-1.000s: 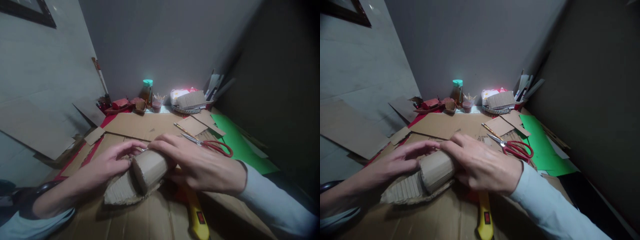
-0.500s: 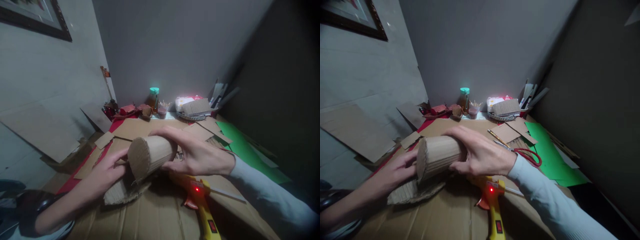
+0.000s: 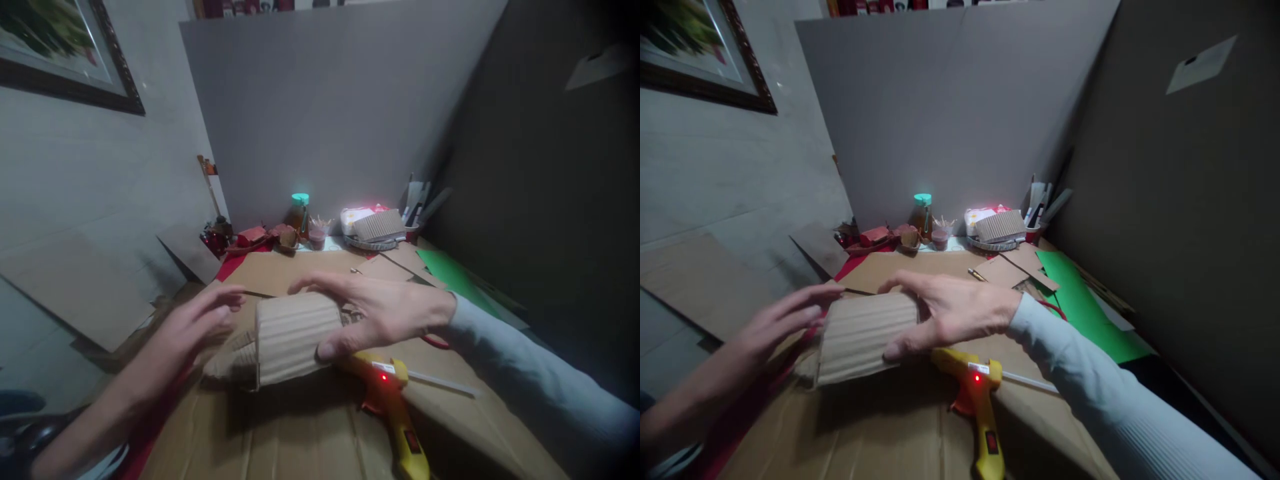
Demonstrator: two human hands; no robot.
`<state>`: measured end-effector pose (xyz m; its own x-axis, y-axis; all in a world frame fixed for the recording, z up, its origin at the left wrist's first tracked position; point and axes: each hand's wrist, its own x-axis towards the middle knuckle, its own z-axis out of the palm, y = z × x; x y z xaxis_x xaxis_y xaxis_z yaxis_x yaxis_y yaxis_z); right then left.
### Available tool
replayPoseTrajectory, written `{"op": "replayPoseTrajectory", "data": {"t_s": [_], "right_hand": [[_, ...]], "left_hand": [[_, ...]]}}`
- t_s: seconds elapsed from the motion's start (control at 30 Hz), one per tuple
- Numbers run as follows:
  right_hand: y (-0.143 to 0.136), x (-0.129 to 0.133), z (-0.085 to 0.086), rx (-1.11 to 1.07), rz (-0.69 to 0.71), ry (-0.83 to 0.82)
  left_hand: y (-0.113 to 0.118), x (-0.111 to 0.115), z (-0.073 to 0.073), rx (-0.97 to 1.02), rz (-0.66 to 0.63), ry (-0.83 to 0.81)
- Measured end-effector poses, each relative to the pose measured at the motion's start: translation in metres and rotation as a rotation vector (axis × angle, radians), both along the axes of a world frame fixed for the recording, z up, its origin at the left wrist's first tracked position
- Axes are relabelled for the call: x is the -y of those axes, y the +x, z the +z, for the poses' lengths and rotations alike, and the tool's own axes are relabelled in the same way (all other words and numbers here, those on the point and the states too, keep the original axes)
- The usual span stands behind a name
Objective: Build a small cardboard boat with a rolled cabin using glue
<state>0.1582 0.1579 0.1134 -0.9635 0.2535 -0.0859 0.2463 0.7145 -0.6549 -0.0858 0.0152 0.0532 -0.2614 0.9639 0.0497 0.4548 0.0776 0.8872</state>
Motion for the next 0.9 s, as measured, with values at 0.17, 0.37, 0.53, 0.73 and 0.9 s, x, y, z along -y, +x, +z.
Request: {"op": "replayPoseTrajectory", "data": {"t_s": [0.17, 0.37, 0.53, 0.73, 0.9], "right_hand": [[-0.008, 0.015, 0.009, 0.018, 0.057, 0.048], [-0.014, 0.031, 0.019, -0.101, 0.108, 0.164], [-0.011, 0.034, 0.024, -0.061, 0.088, 0.279], [0.016, 0.039, 0.022, -0.518, -0.218, 0.548], [0.063, 0.063, -0.043, -0.514, -0.558, 0.756]], "left_hand": [[0.008, 0.009, 0.018, 0.199, -0.219, -0.031], [0.022, 0.012, 0.017, -0.202, -0.209, 0.009], [0.028, 0.004, 0.017, -0.179, -0.159, -0.031], [0.036, -0.005, 0.026, 0.336, -0.182, -0.036], [0.033, -0.016, 0.017, 0.891, -0.146, -0.06]]}}
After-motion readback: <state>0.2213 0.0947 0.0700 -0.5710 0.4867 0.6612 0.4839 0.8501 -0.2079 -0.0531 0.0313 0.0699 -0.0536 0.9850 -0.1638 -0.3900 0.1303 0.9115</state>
